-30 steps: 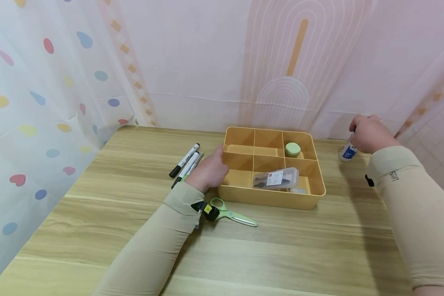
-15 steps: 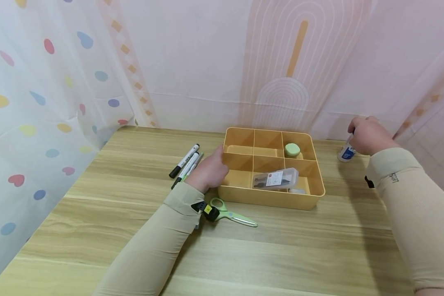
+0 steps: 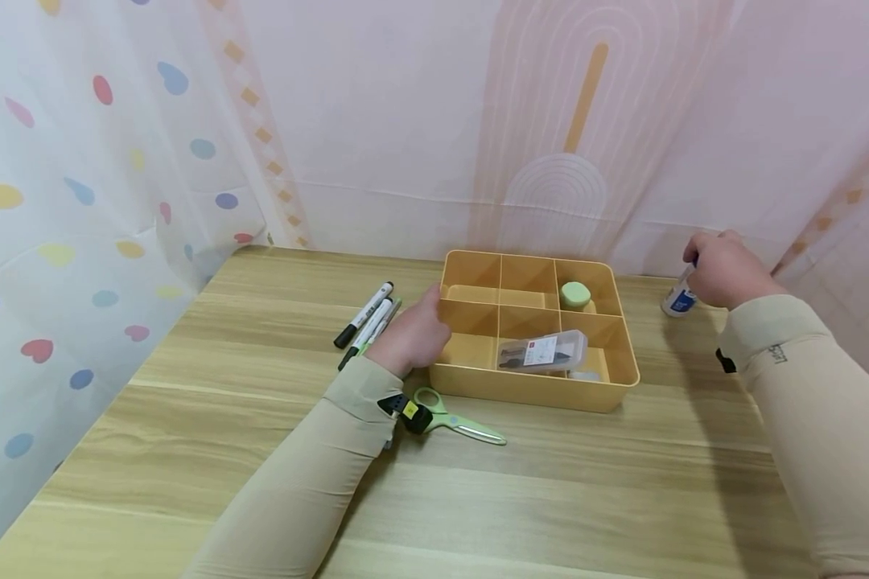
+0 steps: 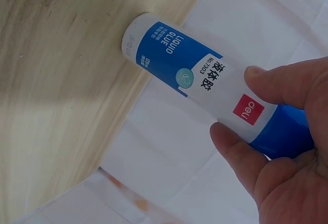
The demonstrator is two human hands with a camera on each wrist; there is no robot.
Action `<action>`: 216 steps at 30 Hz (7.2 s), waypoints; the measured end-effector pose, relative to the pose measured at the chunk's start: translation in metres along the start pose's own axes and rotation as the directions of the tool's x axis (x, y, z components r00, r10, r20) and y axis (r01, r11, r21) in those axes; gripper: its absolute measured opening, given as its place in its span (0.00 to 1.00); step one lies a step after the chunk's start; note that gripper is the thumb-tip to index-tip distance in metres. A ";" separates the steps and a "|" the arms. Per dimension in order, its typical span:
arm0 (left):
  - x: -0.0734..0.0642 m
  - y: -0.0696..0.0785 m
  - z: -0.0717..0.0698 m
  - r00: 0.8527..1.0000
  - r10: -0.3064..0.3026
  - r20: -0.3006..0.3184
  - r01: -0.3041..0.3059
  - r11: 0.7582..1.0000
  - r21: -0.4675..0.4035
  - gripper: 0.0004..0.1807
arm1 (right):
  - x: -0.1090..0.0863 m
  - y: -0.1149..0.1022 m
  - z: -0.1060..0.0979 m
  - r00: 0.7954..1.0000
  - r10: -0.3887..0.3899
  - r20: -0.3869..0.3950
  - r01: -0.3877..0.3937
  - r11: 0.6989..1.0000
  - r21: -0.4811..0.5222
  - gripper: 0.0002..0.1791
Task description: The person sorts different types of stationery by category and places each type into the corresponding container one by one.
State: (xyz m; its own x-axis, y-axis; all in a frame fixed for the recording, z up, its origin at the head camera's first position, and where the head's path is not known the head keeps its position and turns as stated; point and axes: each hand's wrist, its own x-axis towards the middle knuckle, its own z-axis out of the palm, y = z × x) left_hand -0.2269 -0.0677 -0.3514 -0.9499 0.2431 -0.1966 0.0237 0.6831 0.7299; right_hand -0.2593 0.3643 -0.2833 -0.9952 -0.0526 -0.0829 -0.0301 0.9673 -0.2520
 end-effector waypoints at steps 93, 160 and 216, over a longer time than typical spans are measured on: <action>0.007 0.006 0.009 1.000 0.018 -0.002 -0.018 0.999 0.047 0.42 | -0.012 -0.167 -0.006 0.930 -0.355 -0.092 0.354 0.935 -0.028 0.15; 0.007 0.009 0.012 1.000 0.018 -0.006 -0.018 0.999 0.051 0.43 | 0.021 -0.176 0.039 0.886 -0.440 0.149 0.458 0.881 -0.117 0.13; 0.008 0.007 0.010 1.000 0.027 -0.008 -0.026 0.997 0.076 0.43 | 0.023 -0.176 0.043 0.894 -0.425 0.139 0.441 0.890 -0.115 0.20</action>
State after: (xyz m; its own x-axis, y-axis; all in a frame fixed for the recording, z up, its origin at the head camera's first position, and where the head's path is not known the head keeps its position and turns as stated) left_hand -0.2311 -0.0541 -0.3541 -0.9512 0.2559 -0.1722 0.0720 0.7269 0.6830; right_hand -0.2733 0.1818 -0.2823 -0.8642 -0.4930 -0.1006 -0.4767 0.8662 -0.1501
